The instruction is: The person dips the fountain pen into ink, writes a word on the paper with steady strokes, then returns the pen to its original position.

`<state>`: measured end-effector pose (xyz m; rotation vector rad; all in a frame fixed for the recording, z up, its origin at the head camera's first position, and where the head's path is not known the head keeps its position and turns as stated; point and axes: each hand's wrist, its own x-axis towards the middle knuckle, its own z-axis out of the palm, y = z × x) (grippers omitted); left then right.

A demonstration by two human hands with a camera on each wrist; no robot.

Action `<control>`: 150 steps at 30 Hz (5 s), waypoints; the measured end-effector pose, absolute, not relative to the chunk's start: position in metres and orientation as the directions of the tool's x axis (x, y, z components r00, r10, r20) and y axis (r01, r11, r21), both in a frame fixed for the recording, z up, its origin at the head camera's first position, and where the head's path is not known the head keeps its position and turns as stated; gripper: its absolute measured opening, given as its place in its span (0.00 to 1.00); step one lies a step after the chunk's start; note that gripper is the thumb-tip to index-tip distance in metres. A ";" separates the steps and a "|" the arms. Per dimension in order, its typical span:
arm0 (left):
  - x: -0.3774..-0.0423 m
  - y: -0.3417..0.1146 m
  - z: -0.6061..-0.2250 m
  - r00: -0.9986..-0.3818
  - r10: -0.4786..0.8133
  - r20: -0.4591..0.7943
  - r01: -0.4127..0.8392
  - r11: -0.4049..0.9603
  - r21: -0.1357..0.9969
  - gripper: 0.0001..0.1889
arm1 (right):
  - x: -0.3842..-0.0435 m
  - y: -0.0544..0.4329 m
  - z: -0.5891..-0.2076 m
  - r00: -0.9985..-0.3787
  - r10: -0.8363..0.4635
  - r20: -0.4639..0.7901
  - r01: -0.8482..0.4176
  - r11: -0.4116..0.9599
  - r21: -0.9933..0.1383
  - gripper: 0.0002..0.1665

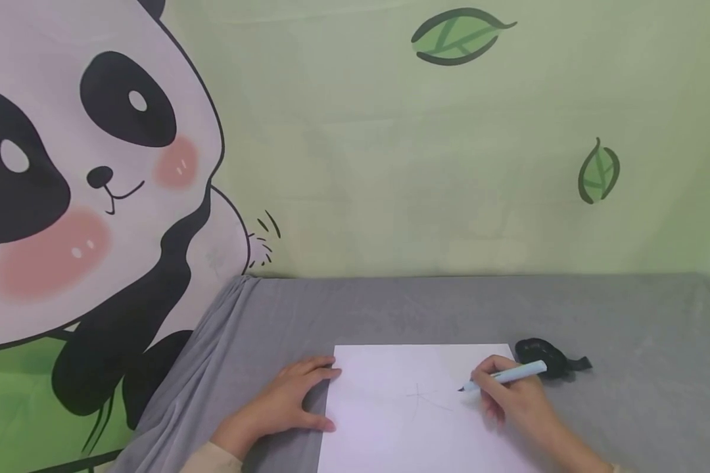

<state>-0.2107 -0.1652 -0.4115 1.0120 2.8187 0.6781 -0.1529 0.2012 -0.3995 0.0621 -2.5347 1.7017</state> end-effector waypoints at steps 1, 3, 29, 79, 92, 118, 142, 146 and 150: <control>-0.211 -0.165 -0.411 -0.781 0.619 0.082 0.589 0.686 0.427 0.43 | -0.153 0.202 -0.398 -0.993 0.017 0.117 -0.101 0.386 -0.917 0.10; -0.211 -0.166 -0.412 -0.781 0.619 0.082 0.588 0.685 0.429 0.43 | -0.155 0.204 -0.395 -0.990 0.034 0.139 -0.114 0.399 -0.910 0.10; -0.211 -0.166 -0.411 -0.777 0.623 0.085 0.595 0.686 0.418 0.43 | -0.160 0.256 -0.381 -0.970 0.164 0.176 -0.106 0.365 -0.925 0.18; -0.209 -0.165 -0.409 -0.784 0.617 0.066 0.579 0.689 0.436 0.43 | -0.134 0.324 -0.395 -0.927 0.295 0.230 -0.177 0.198 -0.964 0.19; -0.211 -0.165 -0.410 -0.780 0.621 0.074 0.586 0.686 0.431 0.43 | -0.125 0.325 -0.408 -0.901 0.376 0.217 -0.056 0.396 -0.917 0.13; -0.209 -0.166 -0.415 -0.778 0.621 0.097 0.599 0.686 0.413 0.43 | -0.123 0.328 -0.405 -0.941 0.338 -0.023 0.260 0.677 -0.688 0.26; -0.210 -0.166 -0.411 -0.783 0.618 0.062 0.582 0.696 0.421 0.43 | -0.130 0.323 -0.403 -0.947 0.297 -0.124 0.318 0.798 -0.513 0.28; -0.209 -0.166 -0.410 -0.782 0.620 0.056 0.580 0.693 0.428 0.43 | -0.130 0.322 -0.404 -0.940 0.314 -0.130 0.336 0.798 -0.501 0.28; -0.210 -0.165 -0.410 -0.782 0.621 0.064 0.584 0.692 0.425 0.43 | -0.131 0.321 -0.403 -0.939 0.322 -0.123 0.339 0.801 -0.493 0.28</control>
